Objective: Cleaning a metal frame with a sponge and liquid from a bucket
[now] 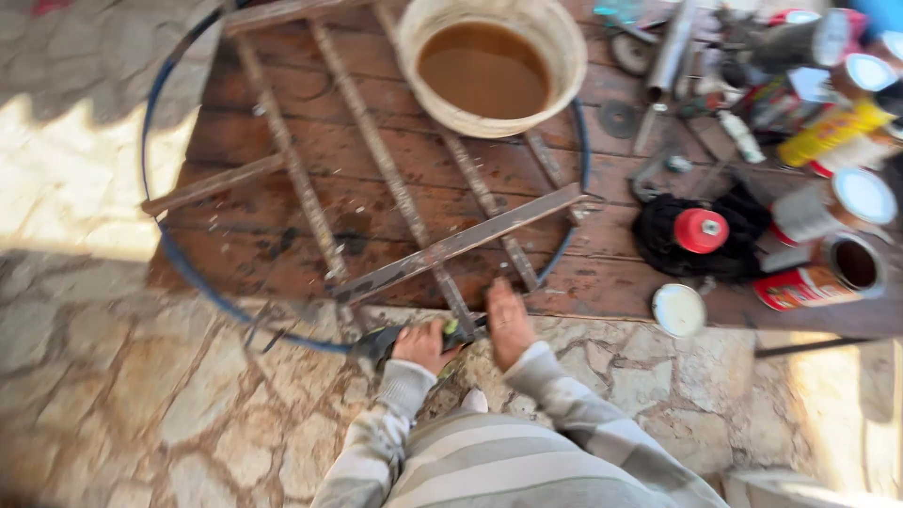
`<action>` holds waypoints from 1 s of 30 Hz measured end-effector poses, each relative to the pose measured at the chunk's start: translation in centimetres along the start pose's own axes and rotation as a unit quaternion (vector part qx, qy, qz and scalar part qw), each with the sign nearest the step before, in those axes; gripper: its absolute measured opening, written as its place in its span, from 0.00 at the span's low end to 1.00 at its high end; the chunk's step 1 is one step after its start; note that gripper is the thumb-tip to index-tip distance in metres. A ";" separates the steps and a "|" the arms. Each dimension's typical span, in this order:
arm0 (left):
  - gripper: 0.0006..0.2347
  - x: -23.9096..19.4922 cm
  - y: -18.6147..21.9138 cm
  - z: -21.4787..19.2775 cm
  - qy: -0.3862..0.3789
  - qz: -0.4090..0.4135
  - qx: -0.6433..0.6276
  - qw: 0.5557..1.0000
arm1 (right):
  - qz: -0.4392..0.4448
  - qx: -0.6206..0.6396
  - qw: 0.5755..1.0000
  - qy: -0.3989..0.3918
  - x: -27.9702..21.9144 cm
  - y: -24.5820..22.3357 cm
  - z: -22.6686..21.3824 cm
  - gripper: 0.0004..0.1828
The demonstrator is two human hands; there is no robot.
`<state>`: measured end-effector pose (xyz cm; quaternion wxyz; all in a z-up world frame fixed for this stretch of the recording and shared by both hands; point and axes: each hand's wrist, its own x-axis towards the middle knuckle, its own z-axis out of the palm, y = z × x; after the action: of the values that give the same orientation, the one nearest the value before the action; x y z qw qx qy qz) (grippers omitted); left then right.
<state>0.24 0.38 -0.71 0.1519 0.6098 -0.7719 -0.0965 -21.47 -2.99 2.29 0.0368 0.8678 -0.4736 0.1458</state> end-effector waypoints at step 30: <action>0.35 1.3 -0.3 -0.3 -0.092 -0.031 0.113 0.989 | 0.027 0.093 0.940 -0.327 1.1 -2.3 -9.0 0.46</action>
<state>0.37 -0.91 -0.42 0.0070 0.6348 -0.7695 -0.0690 -20.99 -0.78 11.35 -0.2051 0.8541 -0.4670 -0.1018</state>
